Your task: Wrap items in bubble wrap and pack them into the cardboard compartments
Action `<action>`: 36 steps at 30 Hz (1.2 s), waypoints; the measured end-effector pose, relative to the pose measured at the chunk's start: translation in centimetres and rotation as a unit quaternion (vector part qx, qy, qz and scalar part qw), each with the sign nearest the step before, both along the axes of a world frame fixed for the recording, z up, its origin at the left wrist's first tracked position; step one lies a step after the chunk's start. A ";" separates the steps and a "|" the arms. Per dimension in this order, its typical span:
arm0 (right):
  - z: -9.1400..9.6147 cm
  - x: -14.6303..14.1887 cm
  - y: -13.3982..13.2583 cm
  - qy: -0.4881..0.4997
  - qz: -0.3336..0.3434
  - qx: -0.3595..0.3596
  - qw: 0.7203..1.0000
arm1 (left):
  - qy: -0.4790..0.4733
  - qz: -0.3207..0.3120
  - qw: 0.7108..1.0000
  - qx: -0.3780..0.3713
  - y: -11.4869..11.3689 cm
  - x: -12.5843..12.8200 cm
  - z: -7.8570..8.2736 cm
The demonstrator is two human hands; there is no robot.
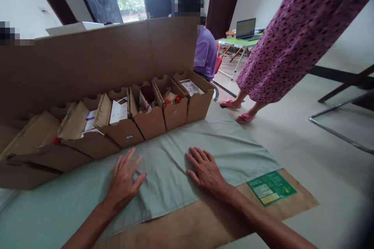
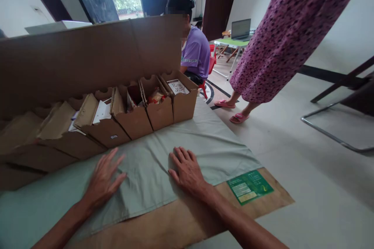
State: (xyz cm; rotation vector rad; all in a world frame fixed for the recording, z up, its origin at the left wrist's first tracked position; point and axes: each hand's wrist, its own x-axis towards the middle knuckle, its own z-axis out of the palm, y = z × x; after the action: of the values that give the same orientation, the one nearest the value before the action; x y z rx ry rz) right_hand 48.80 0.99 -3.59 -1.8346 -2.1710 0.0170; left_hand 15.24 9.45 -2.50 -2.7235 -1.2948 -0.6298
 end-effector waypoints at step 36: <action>17.3 7.6 10.1 -0.013 -0.225 0.059 0.972 | -0.019 -0.221 0.973 0.064 -11.9 7.8 -5.3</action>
State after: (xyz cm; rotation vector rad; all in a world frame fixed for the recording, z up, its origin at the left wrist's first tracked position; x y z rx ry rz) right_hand 56.40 11.09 13.71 -2.2171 -1.6814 -0.2273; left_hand 23.01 -2.43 -7.83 -2.9139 -0.6204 -0.7675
